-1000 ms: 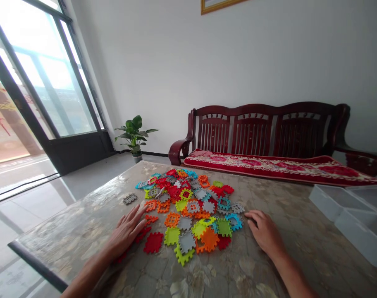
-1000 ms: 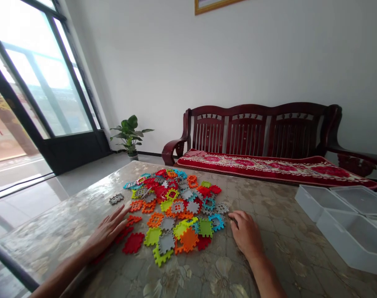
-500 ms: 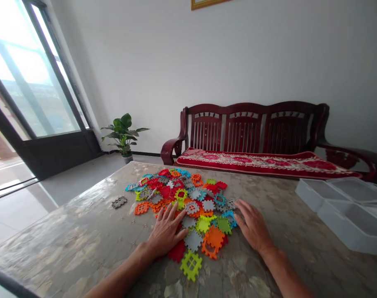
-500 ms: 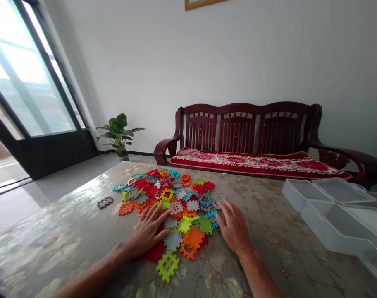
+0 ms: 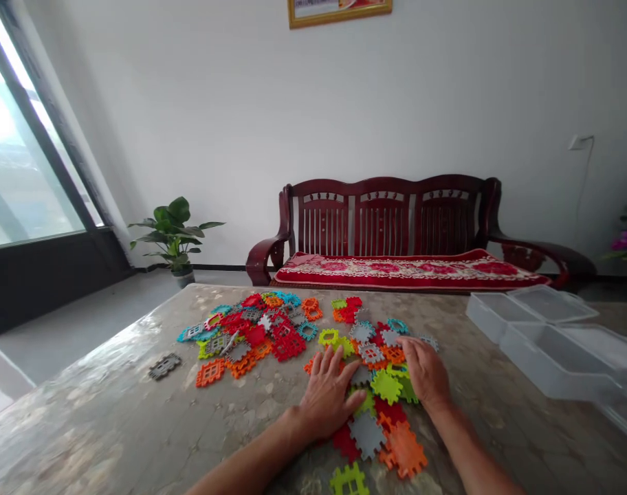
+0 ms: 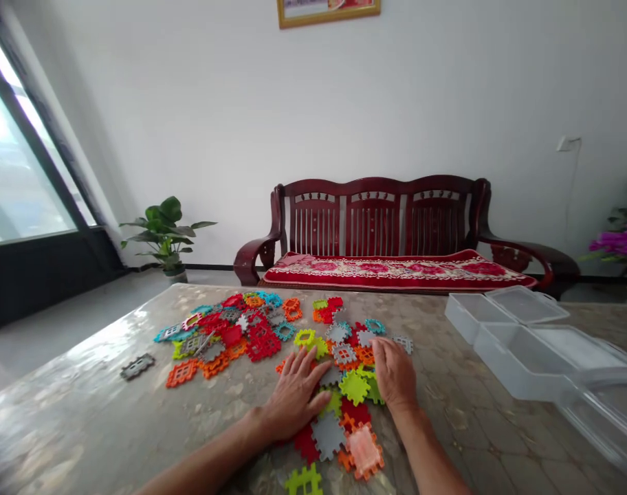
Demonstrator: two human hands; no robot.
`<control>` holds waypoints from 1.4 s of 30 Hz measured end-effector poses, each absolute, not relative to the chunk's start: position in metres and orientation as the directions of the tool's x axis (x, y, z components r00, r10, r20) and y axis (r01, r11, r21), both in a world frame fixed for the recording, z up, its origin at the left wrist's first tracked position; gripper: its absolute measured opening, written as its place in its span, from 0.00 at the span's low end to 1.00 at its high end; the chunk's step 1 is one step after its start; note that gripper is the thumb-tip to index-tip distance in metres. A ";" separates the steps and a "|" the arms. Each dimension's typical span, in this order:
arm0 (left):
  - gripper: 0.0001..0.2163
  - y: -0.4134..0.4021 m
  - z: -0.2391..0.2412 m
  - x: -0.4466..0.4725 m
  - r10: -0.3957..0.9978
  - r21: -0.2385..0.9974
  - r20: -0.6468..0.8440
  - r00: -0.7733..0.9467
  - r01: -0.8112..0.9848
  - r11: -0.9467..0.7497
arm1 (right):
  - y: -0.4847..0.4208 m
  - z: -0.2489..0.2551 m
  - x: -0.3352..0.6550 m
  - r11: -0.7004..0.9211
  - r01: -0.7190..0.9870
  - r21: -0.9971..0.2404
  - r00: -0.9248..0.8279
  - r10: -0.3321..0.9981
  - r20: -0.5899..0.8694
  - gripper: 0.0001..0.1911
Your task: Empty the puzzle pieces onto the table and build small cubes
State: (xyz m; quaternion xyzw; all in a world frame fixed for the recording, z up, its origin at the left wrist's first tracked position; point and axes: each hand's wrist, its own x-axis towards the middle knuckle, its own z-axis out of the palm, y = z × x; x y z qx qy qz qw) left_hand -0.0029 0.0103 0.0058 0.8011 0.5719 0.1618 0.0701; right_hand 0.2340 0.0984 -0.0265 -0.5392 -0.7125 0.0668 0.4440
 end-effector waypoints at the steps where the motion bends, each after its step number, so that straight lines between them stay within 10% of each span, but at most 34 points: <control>1: 0.23 0.015 0.008 0.001 0.929 0.328 0.217 0.301 0.874 -0.360 | 0.102 -0.028 0.242 0.378 0.742 -0.554 0.015 0.816 0.577 0.27; 7: 0.16 0.080 0.033 -0.013 0.886 0.369 0.423 0.191 0.856 -0.361 | 0.121 -0.039 0.277 0.135 0.893 -0.428 0.135 0.829 0.543 0.27; 18: 0.22 0.202 0.033 -0.020 0.984 0.250 0.010 0.179 0.952 -0.176 | 0.118 -0.035 0.262 0.061 0.953 -0.295 0.080 0.893 0.442 0.19; 42: 0.54 0.119 0.021 -0.007 0.933 0.253 -0.124 0.337 0.920 -0.299 | 0.129 -0.027 0.255 -0.027 0.900 -0.435 0.154 0.953 0.261 0.28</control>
